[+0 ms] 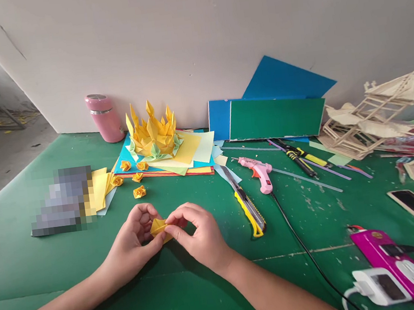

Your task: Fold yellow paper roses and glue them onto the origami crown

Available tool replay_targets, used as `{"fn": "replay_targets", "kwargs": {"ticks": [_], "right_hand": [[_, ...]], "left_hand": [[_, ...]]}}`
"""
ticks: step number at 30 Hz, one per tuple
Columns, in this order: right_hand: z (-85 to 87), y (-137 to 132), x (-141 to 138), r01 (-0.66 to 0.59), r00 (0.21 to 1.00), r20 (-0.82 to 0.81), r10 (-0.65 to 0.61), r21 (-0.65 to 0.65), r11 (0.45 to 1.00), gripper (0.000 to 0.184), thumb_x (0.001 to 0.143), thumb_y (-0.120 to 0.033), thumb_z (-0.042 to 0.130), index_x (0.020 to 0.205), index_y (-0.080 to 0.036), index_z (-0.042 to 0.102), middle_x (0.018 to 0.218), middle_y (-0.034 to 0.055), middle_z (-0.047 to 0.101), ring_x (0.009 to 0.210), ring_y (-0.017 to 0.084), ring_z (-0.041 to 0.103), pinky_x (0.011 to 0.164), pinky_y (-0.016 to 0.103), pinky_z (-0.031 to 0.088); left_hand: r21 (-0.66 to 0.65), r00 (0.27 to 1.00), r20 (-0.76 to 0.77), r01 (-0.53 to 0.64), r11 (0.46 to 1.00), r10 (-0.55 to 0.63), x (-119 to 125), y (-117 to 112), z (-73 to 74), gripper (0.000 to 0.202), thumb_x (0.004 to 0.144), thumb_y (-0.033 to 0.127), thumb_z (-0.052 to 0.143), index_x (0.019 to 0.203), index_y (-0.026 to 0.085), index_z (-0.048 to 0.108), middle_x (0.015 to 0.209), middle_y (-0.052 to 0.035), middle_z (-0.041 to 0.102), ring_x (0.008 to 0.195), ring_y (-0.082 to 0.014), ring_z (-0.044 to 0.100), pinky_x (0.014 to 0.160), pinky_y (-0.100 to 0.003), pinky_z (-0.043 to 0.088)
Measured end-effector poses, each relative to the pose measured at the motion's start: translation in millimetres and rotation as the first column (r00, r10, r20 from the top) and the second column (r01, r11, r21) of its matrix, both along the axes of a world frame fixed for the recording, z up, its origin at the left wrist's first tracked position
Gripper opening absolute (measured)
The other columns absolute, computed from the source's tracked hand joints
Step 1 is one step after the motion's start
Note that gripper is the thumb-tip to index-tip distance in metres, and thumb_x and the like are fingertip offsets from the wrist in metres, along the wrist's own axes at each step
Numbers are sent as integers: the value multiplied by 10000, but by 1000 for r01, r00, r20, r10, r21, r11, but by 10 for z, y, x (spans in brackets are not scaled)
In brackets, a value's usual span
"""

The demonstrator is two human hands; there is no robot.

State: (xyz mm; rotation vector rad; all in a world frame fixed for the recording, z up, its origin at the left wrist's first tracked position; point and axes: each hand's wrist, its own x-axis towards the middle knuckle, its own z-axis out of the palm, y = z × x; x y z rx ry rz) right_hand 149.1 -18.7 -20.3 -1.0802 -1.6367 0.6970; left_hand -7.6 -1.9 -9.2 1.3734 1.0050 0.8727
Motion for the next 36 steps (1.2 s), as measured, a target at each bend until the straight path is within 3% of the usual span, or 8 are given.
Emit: {"fn": "replay_targets", "kwargs": {"ticks": [3, 6, 9, 23, 28, 36], "right_hand": [[1, -11, -1, 11, 995, 93, -26, 150, 989, 91, 808, -141, 599, 739, -201, 604, 701, 4, 621, 642, 127, 584, 617, 247, 505], [-1, -11, 14, 5, 979, 188, -74, 346, 938, 106, 831, -118, 583, 760, -194, 604, 705, 22, 642, 677, 139, 600, 643, 262, 507], [-2, -8, 38, -24, 963, 250, -102, 455, 890, 100, 849, -107, 574, 807, -182, 623, 740, 47, 669, 688, 141, 610, 644, 263, 514], [24, -4, 101, -133, 914, 392, -99, 523, 842, 161, 882, -97, 508, 933, -193, 628, 802, 65, 680, 728, 154, 622, 653, 285, 539], [23, 7, 115, -156, 900, 422, -107, 541, 827, 183, 876, -70, 503, 957, -184, 621, 808, 69, 680, 744, 159, 624, 660, 290, 544], [30, -1, 155, -171, 884, 448, -131, 571, 803, 311, 871, -50, 452, 1106, -198, 591, 920, 85, 649, 849, 179, 616, 724, 333, 558]], "left_hand": [[2, 1000, -1, -1, 1000, 1, 5, -8, 3, 306, 719, 238, 656, 862, 216, 387, 639, 102, 446, 552, -57, 440, 531, -184, 401], [-17, 999, 40, -14, 1000, 14, 9, -7, -1, 324, 708, 256, 674, 863, 215, 392, 630, 106, 410, 539, -54, 401, 506, -174, 371], [-53, 995, 97, -25, 998, 30, 12, -3, 5, 354, 679, 253, 701, 860, 213, 399, 662, 90, 447, 574, -61, 427, 534, -185, 393], [-165, 966, 257, 3, 986, 40, 10, -2, 91, 437, 615, 258, 803, 837, 213, 429, 679, 70, 553, 553, -68, 531, 520, -191, 411], [-136, 959, 283, 20, 990, 20, 0, 9, 45, 439, 644, 311, 794, 857, 214, 422, 732, 62, 547, 573, -62, 544, 525, -187, 428], [-40, 961, 267, -67, 997, 75, -4, 1, 35, 412, 654, 316, 786, 888, 211, 464, 804, 52, 538, 574, -57, 555, 559, -204, 479]]}}
